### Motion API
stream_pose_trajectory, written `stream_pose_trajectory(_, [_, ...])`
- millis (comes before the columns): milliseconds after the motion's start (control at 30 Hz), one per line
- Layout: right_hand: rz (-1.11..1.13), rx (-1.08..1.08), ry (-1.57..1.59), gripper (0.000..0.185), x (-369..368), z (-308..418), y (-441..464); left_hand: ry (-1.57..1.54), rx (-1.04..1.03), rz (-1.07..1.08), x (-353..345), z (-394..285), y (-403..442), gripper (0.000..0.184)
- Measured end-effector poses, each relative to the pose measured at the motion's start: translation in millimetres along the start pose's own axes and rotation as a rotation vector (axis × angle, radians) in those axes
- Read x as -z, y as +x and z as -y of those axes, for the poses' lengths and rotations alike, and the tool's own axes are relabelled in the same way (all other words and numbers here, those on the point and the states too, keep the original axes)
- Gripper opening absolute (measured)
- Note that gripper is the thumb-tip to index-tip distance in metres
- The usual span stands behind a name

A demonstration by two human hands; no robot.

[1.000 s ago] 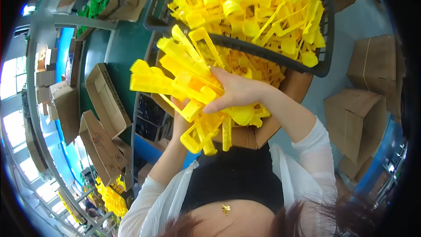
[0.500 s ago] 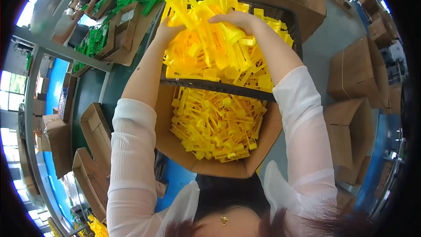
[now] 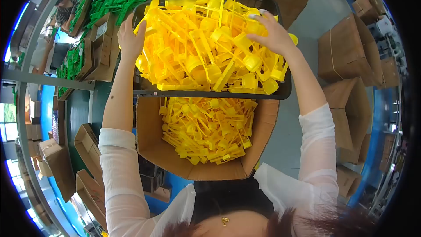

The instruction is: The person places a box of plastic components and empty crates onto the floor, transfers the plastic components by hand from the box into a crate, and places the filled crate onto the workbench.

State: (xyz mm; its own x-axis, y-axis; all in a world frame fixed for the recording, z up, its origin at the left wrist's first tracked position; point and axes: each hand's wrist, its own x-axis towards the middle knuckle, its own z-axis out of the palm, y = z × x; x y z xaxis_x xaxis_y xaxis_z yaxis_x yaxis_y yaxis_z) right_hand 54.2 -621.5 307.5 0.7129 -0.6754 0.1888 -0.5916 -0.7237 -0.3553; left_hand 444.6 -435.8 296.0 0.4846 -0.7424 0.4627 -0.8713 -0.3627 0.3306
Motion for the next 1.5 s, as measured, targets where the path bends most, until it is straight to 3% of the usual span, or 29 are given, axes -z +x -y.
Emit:
stream_pose_trajectory(33, [-0.152,0.022,-0.07,0.076,-0.1,-12.8,-10.4,0.021,-0.047,-0.114,7.3,-24.4,-5.0,0.061])
stream_pose_trajectory(67, [-0.212,-0.023,-0.161,0.077,-4.8,-30.6,-19.1,0.101,0.051,-0.003,-6.9,-21.5,-2.1,0.072])
stream_pose_trajectory(167, [-0.043,-0.398,-0.326,0.084,-39.3,-39.6,-48.4,0.032,0.312,0.439,-47.2,-18.1,-5.8,0.075])
stream_pose_trajectory(200, [-0.03,-0.401,-0.238,0.093,-41.8,-27.2,-55.1,-0.01,0.272,0.462,-46.9,-24.7,-6.5,0.076])
stream_pose_trajectory(300, [0.063,-0.412,-0.335,0.099,-46.8,0.1,-55.2,-0.118,0.17,0.538,-24.8,-48.0,-29.4,0.078])
stream_pose_trajectory(333, [0.004,-0.399,-0.35,0.102,-55.0,1.3,-52.1,-0.12,0.137,0.539,-26.1,-48.5,-40.1,0.07])
stream_pose_trajectory(433, [-0.076,-0.37,-0.368,0.099,-56.8,0.5,-44.4,-0.374,0.047,0.389,-11.1,-53.7,-48.2,0.055])
stream_pose_trajectory(467, [-0.216,-0.201,-0.306,0.089,-68.0,-8.0,-44.2,-0.354,0.051,0.212,-5.0,-56.5,-48.0,0.042])
stream_pose_trajectory(533, [-0.342,-0.072,-0.285,0.081,-46.3,6.0,-56.1,-0.342,0.03,-0.066,3.4,-29.8,-40.1,0.035])
stream_pose_trajectory(567, [-0.402,-0.007,-0.272,0.077,-34.5,15.5,-64.5,-0.178,0.094,-0.223,9.4,-20.7,-39.8,0.033])
stream_pose_trajectory(600, [-0.498,-0.038,-0.265,0.068,-24.2,11.2,-75.5,-0.025,0.134,-0.367,0.3,20.2,-36.6,0.045])
stream_pose_trajectory(700, [-0.379,-0.469,-0.111,0.067,-52.6,-22.1,-101.8,-0.127,0.863,-0.072,-28.3,100.0,-30.9,0.062])
stream_pose_trajectory(733, [-0.465,-0.33,0.08,0.069,-64.5,-21.2,-99.0,0.018,0.726,0.167,-24.4,83.3,-39.7,0.074])
stream_pose_trajectory(767, [-0.466,-0.26,0.063,0.07,-69.3,-12.5,-86.7,0.192,0.351,0.193,-62.0,141.6,-43.4,0.073])
stream_pose_trajectory(867, [-0.425,-0.107,0.001,0.073,-91.5,4.1,-50.1,0.191,0.257,0.293,-35.5,71.1,-61.8,0.061])
stream_pose_trajectory(900, [-0.405,-0.092,-0.035,0.075,-100.9,-5.5,-35.3,0.185,0.19,0.384,-31.7,70.6,-61.6,0.056])
stream_pose_trajectory(967, [-0.415,-0.145,-0.235,0.058,-92.4,-18.6,-21.9,0.526,-0.146,0.462,-36.2,122.2,-57.3,0.044])
stream_pose_trajectory(1033, [-0.754,-0.098,-0.403,0.048,-69.3,-2.4,-42.9,0.229,-0.046,0.072,4.7,95.1,-77.3,0.033])
stream_pose_trajectory(1100, [-0.596,0.112,-0.042,0.036,-37.5,36.3,-88.7,0.02,0.039,-0.424,35.9,55.6,-111.7,0.027])
stream_pose_trajectory(1133, [-0.574,0.133,0.082,0.025,-47.4,50.6,-118.1,-0.343,0.339,-0.553,45.2,26.7,-142.5,0.023])
stream_pose_trajectory(1167, [-0.561,0.152,0.204,0.013,-68.8,64.0,-151.3,-0.347,0.366,-0.661,44.6,25.0,-176.5,0.02])
stream_pose_trajectory(1200, [-0.409,0.178,0.216,0.014,-90.0,79.1,-182.2,-0.173,0.537,-0.645,40.6,16.2,-215.7,0.018])
stream_pose_trajectory(1233, [-0.136,0.068,0.307,0.013,-123.1,87.0,-209.4,-0.288,0.631,-0.596,20.1,32.8,-263.5,0.016])
stream_pose_trajectory(1300, [0.14,-0.277,0.125,0.026,-208.4,77.5,-247.5,-0.178,0.697,-0.098,-13.0,27.0,-342.1,0.022])
stream_pose_trajectory(1333, [0.288,-0.459,-0.043,0.035,-246.6,55.6,-251.3,-0.232,0.876,0.06,-49.7,52.2,-387.4,0.034])
stream_pose_trajectory(1367, [0.596,-0.59,-0.146,0.044,-255.6,43.3,-237.3,-0.34,0.926,0.224,-79.2,82.8,-423.3,0.053])
stream_pose_trajectory(1400, [0.9,-0.716,-0.253,0.053,-264.3,29.5,-222.3,-0.097,1.112,0.447,-102.5,92.3,-436.9,0.079])
stream_pose_trajectory(1500, [0.986,-0.965,0.114,0.065,-358.5,-59.8,-274.2,-0.172,1.249,0.971,-147.0,124.7,-455.1,0.098])
